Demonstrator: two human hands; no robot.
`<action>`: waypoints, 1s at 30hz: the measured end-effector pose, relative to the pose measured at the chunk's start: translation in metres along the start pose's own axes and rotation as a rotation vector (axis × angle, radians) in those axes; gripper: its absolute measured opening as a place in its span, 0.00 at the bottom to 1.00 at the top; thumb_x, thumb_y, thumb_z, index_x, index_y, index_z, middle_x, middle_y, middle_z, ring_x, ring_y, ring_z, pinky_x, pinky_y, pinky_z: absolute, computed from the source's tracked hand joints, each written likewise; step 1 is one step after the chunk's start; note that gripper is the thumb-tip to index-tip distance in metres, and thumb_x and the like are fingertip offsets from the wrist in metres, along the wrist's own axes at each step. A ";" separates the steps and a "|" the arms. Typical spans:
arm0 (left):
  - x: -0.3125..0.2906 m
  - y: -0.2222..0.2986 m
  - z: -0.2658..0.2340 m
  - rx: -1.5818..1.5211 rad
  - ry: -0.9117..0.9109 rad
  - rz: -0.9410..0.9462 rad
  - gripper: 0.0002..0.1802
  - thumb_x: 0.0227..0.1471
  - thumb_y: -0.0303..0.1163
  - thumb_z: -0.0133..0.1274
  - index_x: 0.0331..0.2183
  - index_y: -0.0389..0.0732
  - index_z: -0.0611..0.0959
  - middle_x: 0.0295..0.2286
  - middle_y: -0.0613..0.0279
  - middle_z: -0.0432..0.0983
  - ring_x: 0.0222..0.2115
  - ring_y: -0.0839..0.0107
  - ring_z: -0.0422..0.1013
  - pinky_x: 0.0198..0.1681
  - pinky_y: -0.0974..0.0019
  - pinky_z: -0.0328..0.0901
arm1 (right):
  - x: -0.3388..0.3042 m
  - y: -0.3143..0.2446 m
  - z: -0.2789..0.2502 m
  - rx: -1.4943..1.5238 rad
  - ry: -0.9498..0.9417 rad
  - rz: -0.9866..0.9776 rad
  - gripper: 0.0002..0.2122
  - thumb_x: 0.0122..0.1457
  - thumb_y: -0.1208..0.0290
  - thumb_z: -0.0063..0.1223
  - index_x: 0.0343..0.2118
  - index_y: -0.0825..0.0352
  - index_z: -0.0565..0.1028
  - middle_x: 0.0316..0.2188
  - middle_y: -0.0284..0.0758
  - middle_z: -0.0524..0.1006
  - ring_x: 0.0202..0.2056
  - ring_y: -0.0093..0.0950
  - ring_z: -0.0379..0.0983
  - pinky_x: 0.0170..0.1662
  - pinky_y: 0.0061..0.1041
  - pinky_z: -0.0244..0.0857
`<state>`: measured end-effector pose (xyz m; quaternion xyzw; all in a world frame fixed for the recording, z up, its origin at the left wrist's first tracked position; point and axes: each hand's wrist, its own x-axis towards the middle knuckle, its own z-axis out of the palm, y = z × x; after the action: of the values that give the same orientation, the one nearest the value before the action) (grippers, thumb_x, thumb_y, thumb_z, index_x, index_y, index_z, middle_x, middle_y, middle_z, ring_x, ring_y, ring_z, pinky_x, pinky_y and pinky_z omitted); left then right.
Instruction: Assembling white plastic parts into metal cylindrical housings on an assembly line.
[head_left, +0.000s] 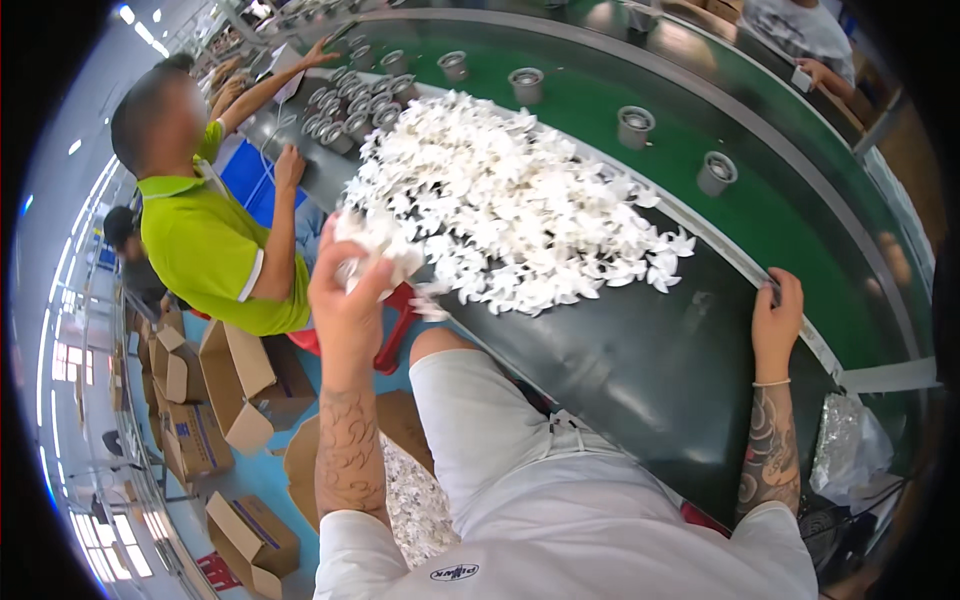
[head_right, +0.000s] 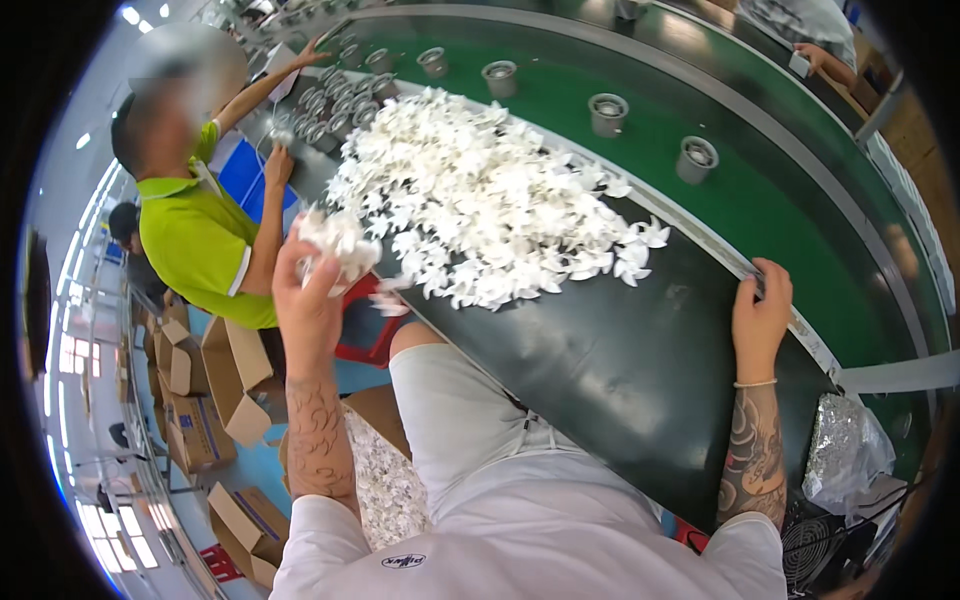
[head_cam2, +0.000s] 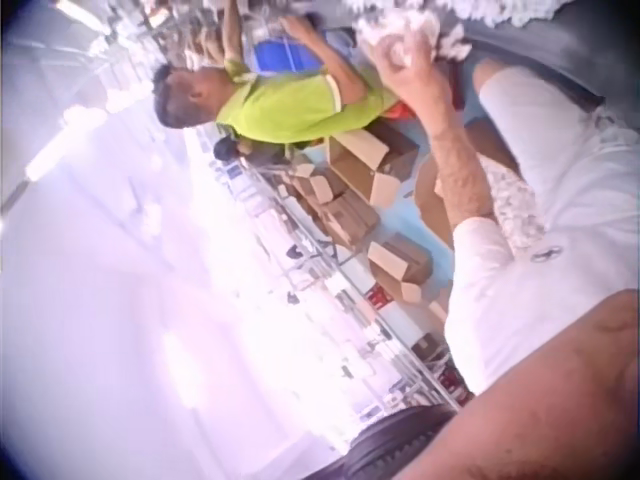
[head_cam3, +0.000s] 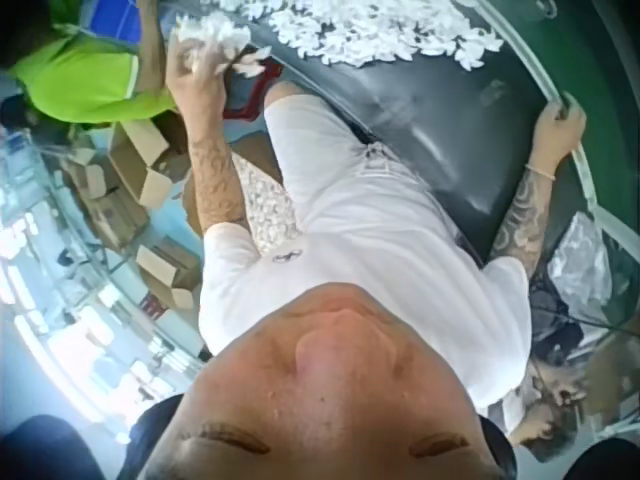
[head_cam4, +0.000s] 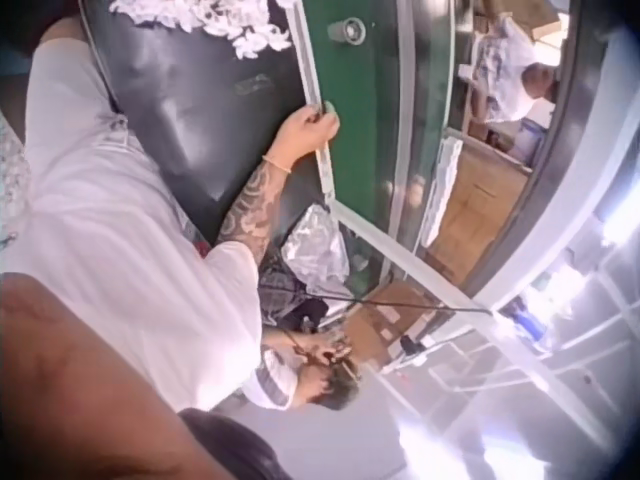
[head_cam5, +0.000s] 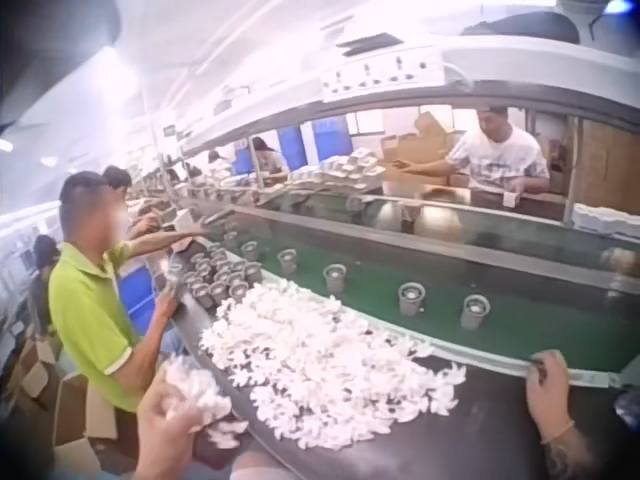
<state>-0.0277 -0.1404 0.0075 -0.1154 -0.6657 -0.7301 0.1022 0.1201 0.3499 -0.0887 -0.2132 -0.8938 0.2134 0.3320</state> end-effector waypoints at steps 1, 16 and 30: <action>0.008 0.001 0.024 -0.106 -0.026 -0.077 0.10 0.45 0.18 0.58 0.31 0.37 0.74 0.63 0.46 0.48 0.55 0.60 0.62 0.45 0.66 0.70 | 0.000 -0.006 0.000 0.036 -0.010 -0.035 0.10 0.58 0.77 0.47 0.42 0.70 0.73 0.42 0.40 0.73 0.43 0.36 0.72 0.47 0.28 0.66; 0.062 0.004 0.194 0.765 -0.710 0.579 0.14 0.37 0.28 0.67 0.31 0.46 0.81 0.61 0.37 0.50 0.55 0.44 0.64 0.51 0.55 0.65 | 0.002 0.001 -0.001 0.266 -0.040 0.142 0.10 0.58 0.78 0.46 0.42 0.70 0.73 0.41 0.37 0.73 0.42 0.29 0.72 0.48 0.24 0.64; -0.037 0.034 0.232 1.277 -1.274 0.733 0.06 0.42 0.29 0.58 0.28 0.46 0.83 0.61 0.56 0.56 0.53 0.49 0.62 0.44 0.55 0.68 | 0.007 -0.006 -0.005 0.230 -0.044 0.065 0.08 0.56 0.79 0.49 0.39 0.71 0.74 0.39 0.39 0.74 0.43 0.34 0.72 0.49 0.26 0.64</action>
<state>0.0256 0.0872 0.0484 -0.6116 -0.7898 0.0446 -0.0127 0.1176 0.3498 -0.0790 -0.1978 -0.8632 0.3296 0.3274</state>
